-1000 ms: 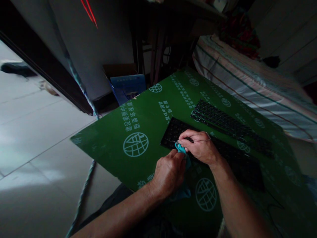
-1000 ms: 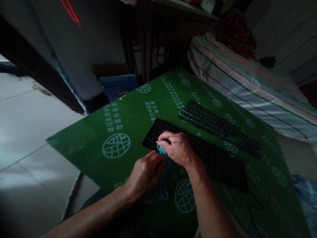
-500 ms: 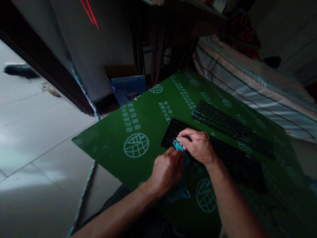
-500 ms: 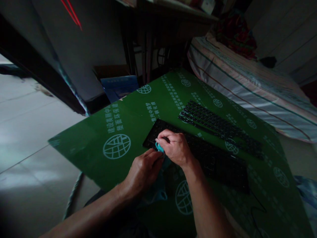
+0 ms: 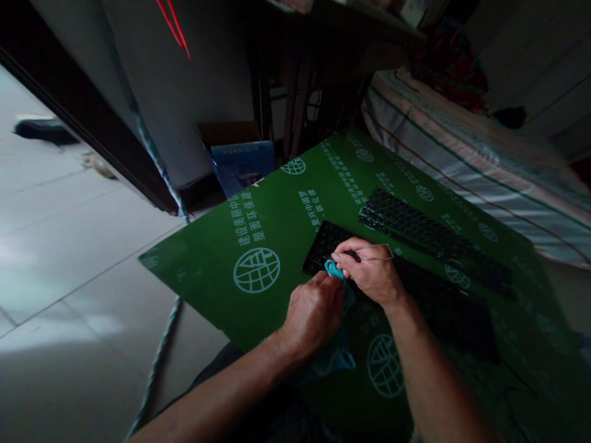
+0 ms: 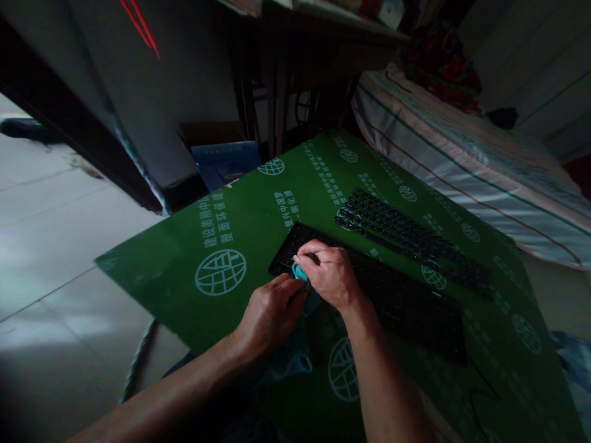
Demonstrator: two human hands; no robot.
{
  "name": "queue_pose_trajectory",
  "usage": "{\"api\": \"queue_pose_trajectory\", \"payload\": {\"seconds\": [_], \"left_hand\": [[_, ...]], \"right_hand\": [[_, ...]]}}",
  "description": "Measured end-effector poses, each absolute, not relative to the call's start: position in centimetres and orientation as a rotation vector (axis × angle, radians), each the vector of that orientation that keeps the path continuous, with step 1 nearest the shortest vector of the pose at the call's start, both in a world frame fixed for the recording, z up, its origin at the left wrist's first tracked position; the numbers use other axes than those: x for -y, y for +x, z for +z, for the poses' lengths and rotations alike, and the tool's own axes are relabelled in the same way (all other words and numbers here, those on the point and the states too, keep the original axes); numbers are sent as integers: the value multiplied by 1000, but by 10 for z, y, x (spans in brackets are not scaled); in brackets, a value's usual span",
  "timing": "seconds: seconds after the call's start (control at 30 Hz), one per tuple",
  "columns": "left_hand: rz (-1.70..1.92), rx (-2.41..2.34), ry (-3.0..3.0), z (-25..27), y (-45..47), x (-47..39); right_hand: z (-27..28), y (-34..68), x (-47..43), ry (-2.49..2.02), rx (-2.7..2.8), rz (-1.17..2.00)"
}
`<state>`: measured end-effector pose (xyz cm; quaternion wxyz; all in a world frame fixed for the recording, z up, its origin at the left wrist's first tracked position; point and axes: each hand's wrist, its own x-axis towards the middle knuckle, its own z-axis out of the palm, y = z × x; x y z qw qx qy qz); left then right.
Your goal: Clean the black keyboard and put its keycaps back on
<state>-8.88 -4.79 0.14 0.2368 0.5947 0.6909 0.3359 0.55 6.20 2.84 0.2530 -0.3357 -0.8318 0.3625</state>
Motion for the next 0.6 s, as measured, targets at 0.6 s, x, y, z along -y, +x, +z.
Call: {"api": "queue_pose_trajectory", "payload": {"seconds": [0.6], "left_hand": [[929,-1895,1607,4,-89,53]], "right_hand": [[34,1,-64,-759,2379,1031]]}}
